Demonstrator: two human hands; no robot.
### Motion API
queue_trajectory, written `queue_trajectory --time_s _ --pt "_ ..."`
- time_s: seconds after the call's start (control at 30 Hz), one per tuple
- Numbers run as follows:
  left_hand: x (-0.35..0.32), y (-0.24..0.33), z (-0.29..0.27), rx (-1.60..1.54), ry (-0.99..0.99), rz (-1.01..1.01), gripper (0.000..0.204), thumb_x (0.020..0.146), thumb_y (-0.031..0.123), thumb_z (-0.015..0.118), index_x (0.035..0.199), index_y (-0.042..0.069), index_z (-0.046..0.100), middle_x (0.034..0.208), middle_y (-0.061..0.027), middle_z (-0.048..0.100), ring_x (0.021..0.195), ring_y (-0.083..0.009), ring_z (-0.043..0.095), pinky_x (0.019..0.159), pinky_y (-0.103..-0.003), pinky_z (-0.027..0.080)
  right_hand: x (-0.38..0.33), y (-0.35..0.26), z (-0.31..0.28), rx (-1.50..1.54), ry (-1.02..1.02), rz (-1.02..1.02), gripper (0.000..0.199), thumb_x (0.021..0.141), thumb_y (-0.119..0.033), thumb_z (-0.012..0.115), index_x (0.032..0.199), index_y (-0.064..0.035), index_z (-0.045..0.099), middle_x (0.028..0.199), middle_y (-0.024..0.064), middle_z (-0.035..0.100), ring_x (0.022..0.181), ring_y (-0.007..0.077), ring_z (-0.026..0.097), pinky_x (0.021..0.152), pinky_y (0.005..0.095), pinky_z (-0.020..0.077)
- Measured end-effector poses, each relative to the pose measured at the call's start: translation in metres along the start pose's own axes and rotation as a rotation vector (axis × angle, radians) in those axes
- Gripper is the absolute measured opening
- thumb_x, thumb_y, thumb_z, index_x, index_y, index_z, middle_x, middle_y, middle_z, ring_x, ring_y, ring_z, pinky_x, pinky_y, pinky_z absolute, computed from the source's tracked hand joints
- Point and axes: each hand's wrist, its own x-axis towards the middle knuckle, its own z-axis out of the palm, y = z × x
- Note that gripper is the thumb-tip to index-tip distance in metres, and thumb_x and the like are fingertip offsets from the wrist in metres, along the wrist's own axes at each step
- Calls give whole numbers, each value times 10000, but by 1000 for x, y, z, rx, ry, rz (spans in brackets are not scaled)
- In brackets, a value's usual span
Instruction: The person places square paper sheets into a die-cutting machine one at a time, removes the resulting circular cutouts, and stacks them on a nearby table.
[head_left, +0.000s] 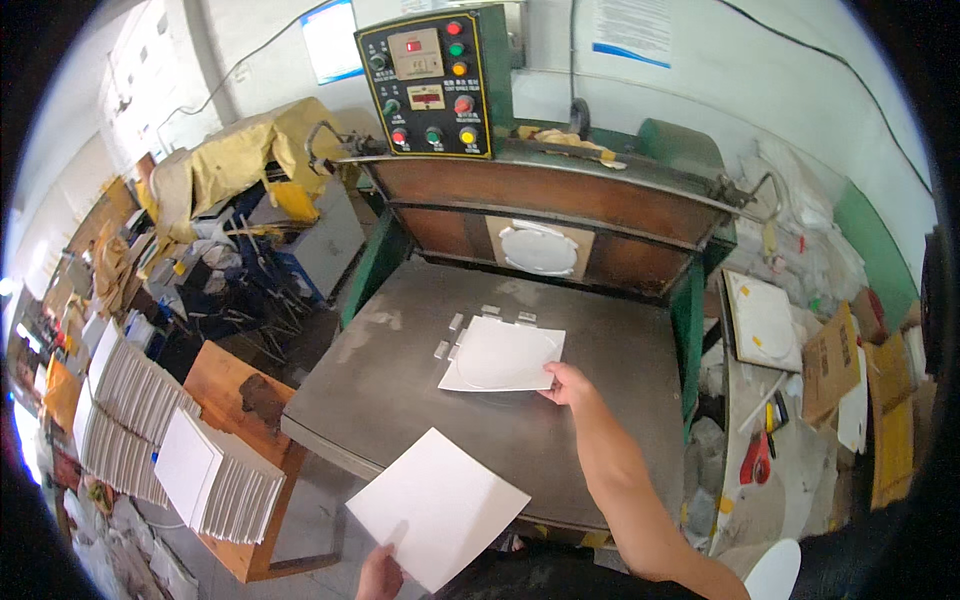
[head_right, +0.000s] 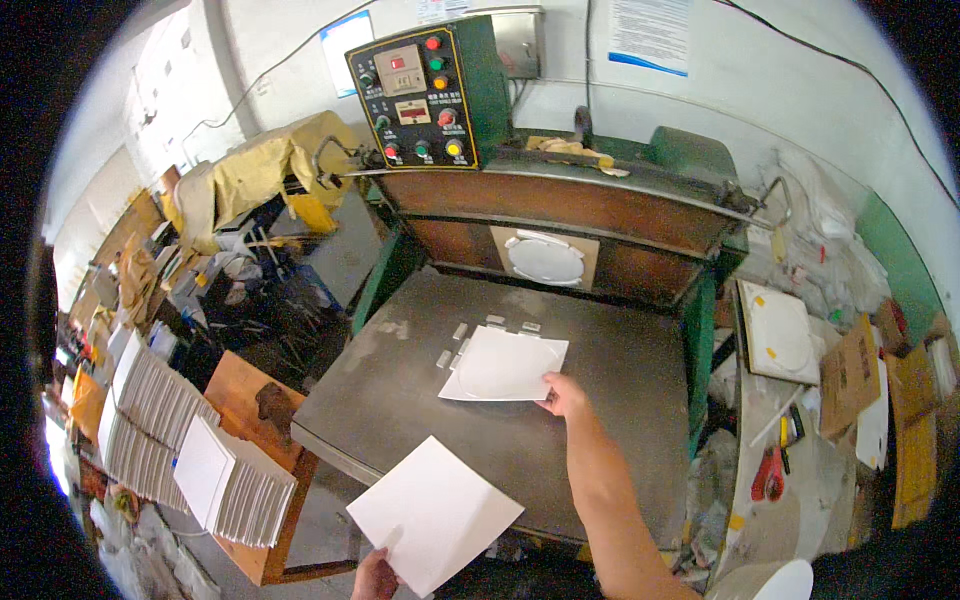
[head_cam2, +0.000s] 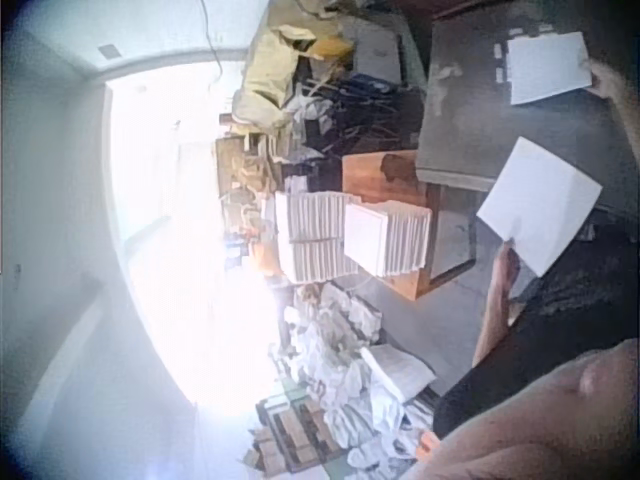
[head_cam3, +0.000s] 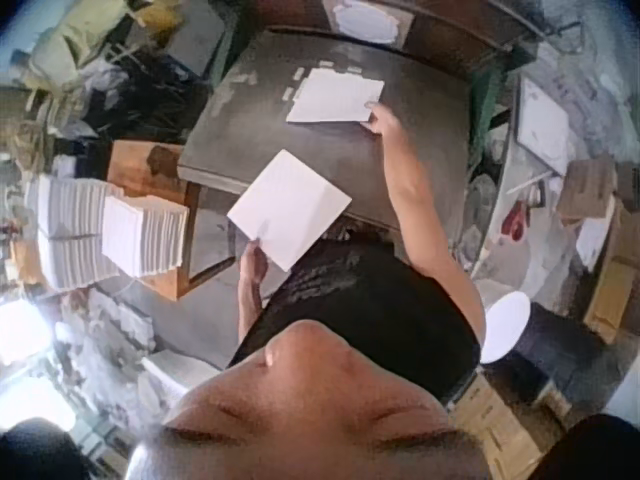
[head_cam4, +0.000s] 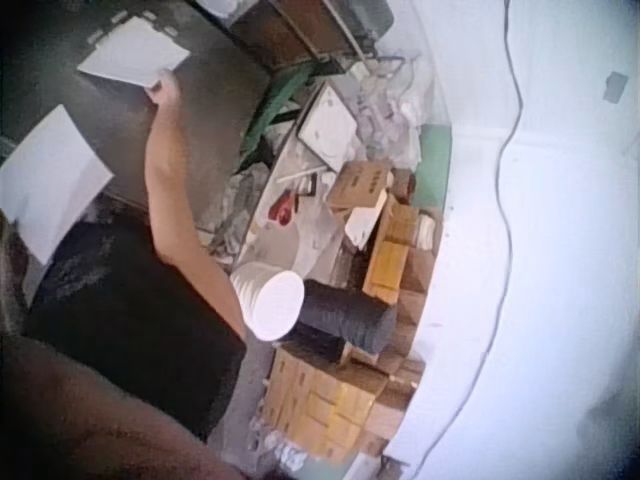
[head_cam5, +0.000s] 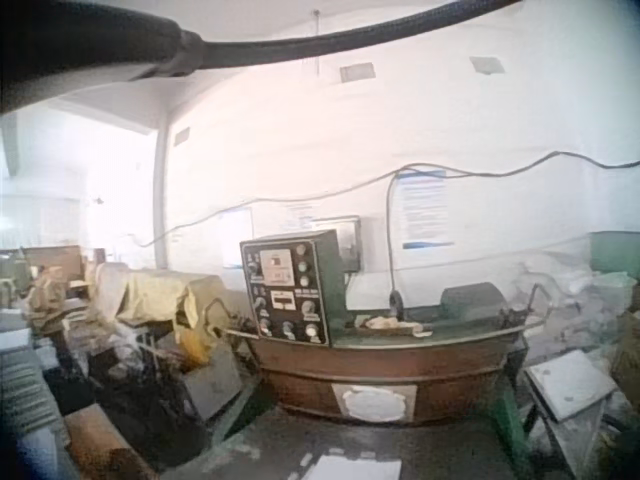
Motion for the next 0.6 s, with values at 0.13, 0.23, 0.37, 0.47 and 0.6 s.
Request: queue_trajectory --time_s 0.13,0.23,0.37,0.47,0.6 --pt "67 -12 48 123 -265 26 452 962 132 446 1371 -38 356 1250 -200 534 1056 -335 598 834 -466 545 -35 -36 -8 106 -262 -170 251 851 -101 615 1089 -33 574 1114 135 619 1068 286 604 886 434 502" --pt "135 -25 120 23 -319 31 389 977 111 410 1331 -50 384 1234 -210 542 1070 -352 592 886 -493 530 -87 -55 -50 138 -360 -414 371 885 -125 574 1218 34 536 1190 169 602 1084 288 589 937 407 468" --pt "214 -21 229 10 -295 40 362 976 85 374 1309 -58 375 1237 -222 520 1088 -385 577 920 -520 519 -176 -50 -129 100 -50 -603 446 888 -162 560 1282 38 496 1202 152 599 1098 267 586 929 397 482" --pt "278 -18 266 -116 -214 -7 372 963 56 358 1320 -52 349 1264 -230 485 1090 -388 574 922 -508 533 -251 -24 -171 50 142 -632 432 872 -160 553 1267 11 524 1167 116 607 1049 237 591 917 370 472" --pt "335 -17 244 -125 -265 -90 344 965 101 399 1282 -34 407 1230 -217 505 1108 -380 562 883 -498 550 -297 61 -256 78 329 -634 424 849 -101 543 1251 32 523 1166 126 604 1043 241 584 907 370 466"
